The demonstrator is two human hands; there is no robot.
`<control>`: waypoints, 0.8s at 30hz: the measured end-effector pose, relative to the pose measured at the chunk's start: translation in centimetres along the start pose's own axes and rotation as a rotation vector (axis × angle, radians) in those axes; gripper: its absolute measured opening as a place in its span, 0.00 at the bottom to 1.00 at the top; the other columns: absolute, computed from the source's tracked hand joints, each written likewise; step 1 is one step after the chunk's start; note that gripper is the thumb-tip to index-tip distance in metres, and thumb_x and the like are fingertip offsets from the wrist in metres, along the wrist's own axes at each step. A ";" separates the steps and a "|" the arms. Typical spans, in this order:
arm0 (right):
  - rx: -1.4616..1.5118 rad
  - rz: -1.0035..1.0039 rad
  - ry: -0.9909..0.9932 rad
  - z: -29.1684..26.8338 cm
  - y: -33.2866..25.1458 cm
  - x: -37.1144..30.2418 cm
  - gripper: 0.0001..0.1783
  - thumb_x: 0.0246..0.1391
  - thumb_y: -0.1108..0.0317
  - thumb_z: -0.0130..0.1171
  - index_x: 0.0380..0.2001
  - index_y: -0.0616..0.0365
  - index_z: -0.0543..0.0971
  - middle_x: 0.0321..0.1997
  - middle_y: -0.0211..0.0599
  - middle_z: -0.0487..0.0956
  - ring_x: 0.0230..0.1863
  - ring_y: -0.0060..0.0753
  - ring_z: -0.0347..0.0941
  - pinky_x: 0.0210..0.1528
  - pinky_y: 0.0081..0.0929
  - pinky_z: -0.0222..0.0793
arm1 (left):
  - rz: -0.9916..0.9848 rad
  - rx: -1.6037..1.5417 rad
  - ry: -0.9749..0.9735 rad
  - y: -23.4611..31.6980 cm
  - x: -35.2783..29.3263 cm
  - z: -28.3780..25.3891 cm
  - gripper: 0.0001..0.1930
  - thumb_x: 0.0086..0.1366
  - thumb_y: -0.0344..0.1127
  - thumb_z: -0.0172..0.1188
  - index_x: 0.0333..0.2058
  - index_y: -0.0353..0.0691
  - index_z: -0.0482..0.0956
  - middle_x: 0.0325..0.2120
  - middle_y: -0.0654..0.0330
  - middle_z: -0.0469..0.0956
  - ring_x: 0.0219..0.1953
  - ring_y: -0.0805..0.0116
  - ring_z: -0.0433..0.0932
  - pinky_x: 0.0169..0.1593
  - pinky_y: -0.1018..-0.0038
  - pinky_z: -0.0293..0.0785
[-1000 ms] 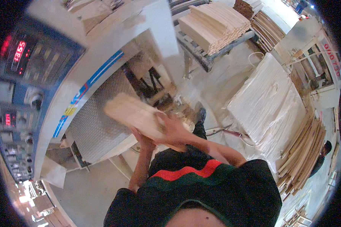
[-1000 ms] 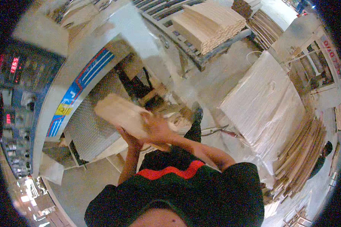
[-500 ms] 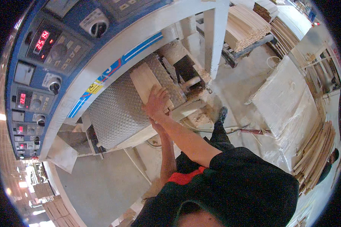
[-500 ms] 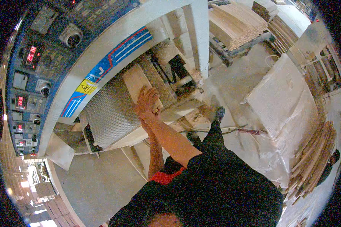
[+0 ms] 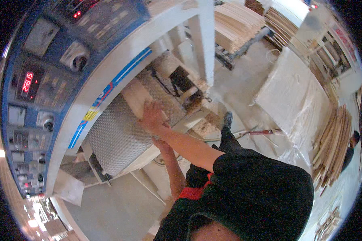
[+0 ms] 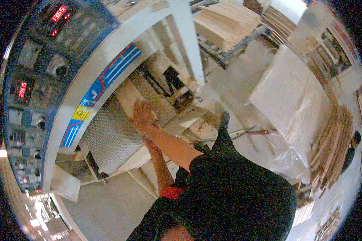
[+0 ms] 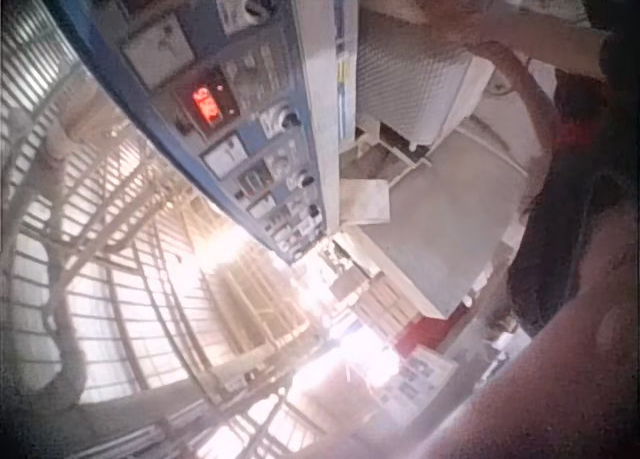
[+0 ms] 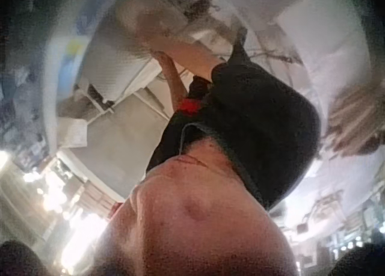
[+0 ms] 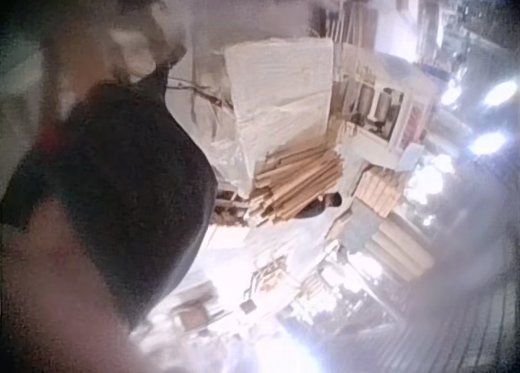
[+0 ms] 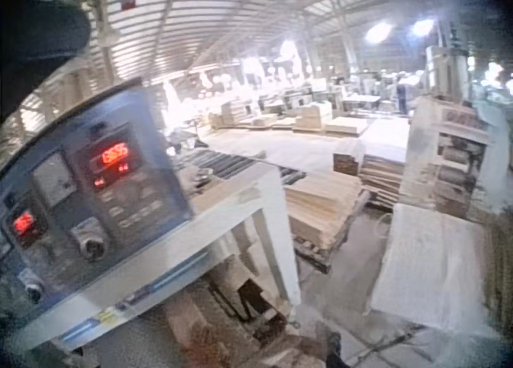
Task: The person repeatedly picks up small wooden planks from a conveyor belt and stacks them on a growing pile. The hands are visible throughout, handling the planks one at a time or in small groups.
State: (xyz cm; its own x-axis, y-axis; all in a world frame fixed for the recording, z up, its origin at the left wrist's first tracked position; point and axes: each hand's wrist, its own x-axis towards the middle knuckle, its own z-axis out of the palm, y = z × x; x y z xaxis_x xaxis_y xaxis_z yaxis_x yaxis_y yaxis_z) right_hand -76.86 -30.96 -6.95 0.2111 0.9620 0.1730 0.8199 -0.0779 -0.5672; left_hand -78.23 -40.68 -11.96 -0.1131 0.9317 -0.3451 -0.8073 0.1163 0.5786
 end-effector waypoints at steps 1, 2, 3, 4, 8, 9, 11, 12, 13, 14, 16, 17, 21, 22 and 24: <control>0.016 -0.044 0.006 -0.6 -0.9 -0.3 0.56 0.39 0.39 0.62 0.63 0.64 0.54 0.61 0.70 0.57 0.62 0.69 0.51 0.60 0.63 0.46 | -0.075 -0.171 -0.007 0.5 1.3 -2.8 0.37 0.63 0.61 0.34 0.61 0.38 0.55 0.59 0.46 0.60 0.60 0.46 0.60 0.62 0.54 0.55; 0.018 -0.074 0.023 -1.0 -0.7 0.0 0.55 0.40 0.38 0.61 0.62 0.65 0.54 0.60 0.70 0.57 0.62 0.69 0.51 0.61 0.63 0.46 | -0.173 -0.343 -0.020 0.2 2.4 -3.9 0.37 0.63 0.62 0.33 0.61 0.39 0.55 0.59 0.47 0.60 0.59 0.47 0.60 0.62 0.55 0.56; 0.004 -0.081 0.042 -1.3 0.9 0.7 0.54 0.41 0.38 0.60 0.62 0.65 0.54 0.60 0.71 0.58 0.62 0.69 0.52 0.61 0.62 0.46 | -0.185 -0.205 0.033 -1.3 2.4 -2.3 0.37 0.63 0.63 0.33 0.61 0.39 0.56 0.59 0.48 0.60 0.59 0.47 0.60 0.61 0.55 0.57; 0.046 -0.150 0.014 -1.5 2.3 0.1 0.52 0.43 0.38 0.59 0.61 0.65 0.56 0.60 0.69 0.58 0.61 0.68 0.53 0.61 0.61 0.47 | -0.162 -0.066 0.092 -1.8 1.2 -0.4 0.37 0.63 0.63 0.33 0.61 0.40 0.56 0.59 0.50 0.61 0.59 0.47 0.61 0.61 0.55 0.58; 0.209 -0.499 -0.197 -6.8 12.2 -4.9 0.37 0.48 0.42 0.55 0.53 0.60 0.69 0.56 0.56 0.66 0.55 0.62 0.62 0.55 0.53 0.59 | -0.197 -0.089 -0.113 -5.0 -1.6 3.0 0.34 0.63 0.63 0.37 0.58 0.42 0.61 0.55 0.54 0.65 0.57 0.49 0.63 0.58 0.53 0.61; 0.337 -0.443 -0.345 -10.1 14.7 -5.7 0.31 0.49 0.44 0.55 0.48 0.57 0.73 0.50 0.53 0.70 0.50 0.59 0.66 0.50 0.50 0.63 | -0.371 -0.099 0.083 -5.5 -1.4 1.7 0.31 0.63 0.61 0.41 0.54 0.42 0.64 0.52 0.55 0.67 0.54 0.51 0.65 0.56 0.54 0.63; 0.457 -0.273 -0.444 -14.4 22.1 -6.8 0.24 0.49 0.46 0.56 0.40 0.55 0.78 0.38 0.49 0.76 0.39 0.56 0.72 0.40 0.45 0.69 | -0.636 -0.040 0.306 -8.1 -0.6 1.5 0.25 0.63 0.57 0.47 0.48 0.43 0.68 0.46 0.56 0.70 0.49 0.54 0.68 0.53 0.55 0.66; 0.465 -0.202 -0.425 -15.1 26.1 -7.0 0.22 0.49 0.48 0.56 0.36 0.55 0.79 0.32 0.48 0.77 0.35 0.55 0.73 0.35 0.43 0.70 | -0.685 0.008 0.347 -9.2 -0.9 2.1 0.23 0.62 0.55 0.50 0.45 0.43 0.70 0.43 0.57 0.71 0.47 0.56 0.69 0.52 0.56 0.67; 0.358 -0.100 -0.353 -15.8 30.3 -6.8 0.22 0.48 0.48 0.57 0.36 0.56 0.79 0.29 0.49 0.77 0.33 0.56 0.73 0.34 0.44 0.69 | -0.732 0.057 0.391 -10.5 -0.7 3.2 0.21 0.61 0.54 0.53 0.42 0.43 0.72 0.41 0.58 0.73 0.45 0.57 0.71 0.50 0.57 0.68; 0.256 -0.010 -0.294 -16.4 33.6 -5.8 0.21 0.48 0.49 0.58 0.36 0.56 0.79 0.26 0.50 0.76 0.32 0.56 0.73 0.33 0.45 0.68 | -0.758 0.142 0.342 -11.3 -0.7 4.4 0.20 0.61 0.53 0.53 0.41 0.43 0.71 0.39 0.58 0.72 0.43 0.57 0.71 0.49 0.57 0.69; 0.151 0.229 -0.292 -21.5 37.3 -0.8 0.21 0.47 0.48 0.60 0.37 0.53 0.79 0.30 0.48 0.77 0.37 0.54 0.73 0.37 0.45 0.69 | -0.819 0.308 0.239 -13.1 -0.8 7.8 0.19 0.61 0.52 0.54 0.41 0.42 0.70 0.36 0.57 0.70 0.39 0.57 0.72 0.45 0.57 0.69; 0.133 0.205 -0.085 -21.6 40.3 1.3 0.23 0.47 0.48 0.61 0.41 0.53 0.78 0.35 0.48 0.76 0.40 0.53 0.72 0.40 0.43 0.68 | -0.826 0.420 0.228 -14.1 -0.7 10.1 0.17 0.63 0.48 0.52 0.41 0.41 0.70 0.35 0.58 0.71 0.38 0.57 0.73 0.45 0.59 0.70; -0.023 0.240 0.145 -26.3 44.5 12.8 0.41 0.40 0.44 0.65 0.55 0.54 0.67 0.53 0.54 0.66 0.52 0.55 0.64 0.54 0.45 0.62 | -0.869 0.516 -0.097 -18.3 1.9 14.7 0.15 0.68 0.44 0.44 0.45 0.42 0.70 0.39 0.56 0.74 0.40 0.59 0.74 0.45 0.63 0.72; -0.115 0.234 0.177 -26.9 45.7 15.4 0.48 0.37 0.43 0.66 0.59 0.55 0.62 0.55 0.57 0.63 0.54 0.58 0.61 0.55 0.48 0.60 | -0.858 0.551 -0.108 -19.1 2.2 16.5 0.15 0.68 0.44 0.45 0.46 0.42 0.70 0.39 0.56 0.74 0.39 0.59 0.74 0.44 0.63 0.72; -0.129 0.337 0.181 -27.7 47.1 20.3 0.55 0.32 0.41 0.68 0.62 0.54 0.58 0.57 0.60 0.61 0.58 0.62 0.57 0.56 0.52 0.57 | -0.813 0.613 -0.134 -20.6 3.2 20.4 0.16 0.67 0.44 0.46 0.47 0.42 0.69 0.39 0.55 0.75 0.39 0.59 0.75 0.44 0.64 0.72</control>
State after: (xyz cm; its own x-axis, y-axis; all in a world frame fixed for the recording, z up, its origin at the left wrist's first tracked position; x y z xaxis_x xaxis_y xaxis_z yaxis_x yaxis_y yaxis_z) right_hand -19.17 -22.36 -7.85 0.5608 0.8161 0.1399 0.7460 -0.4247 -0.5130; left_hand -50.12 -33.09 -9.93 0.4317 0.5189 -0.7378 -0.1716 0.8503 0.4976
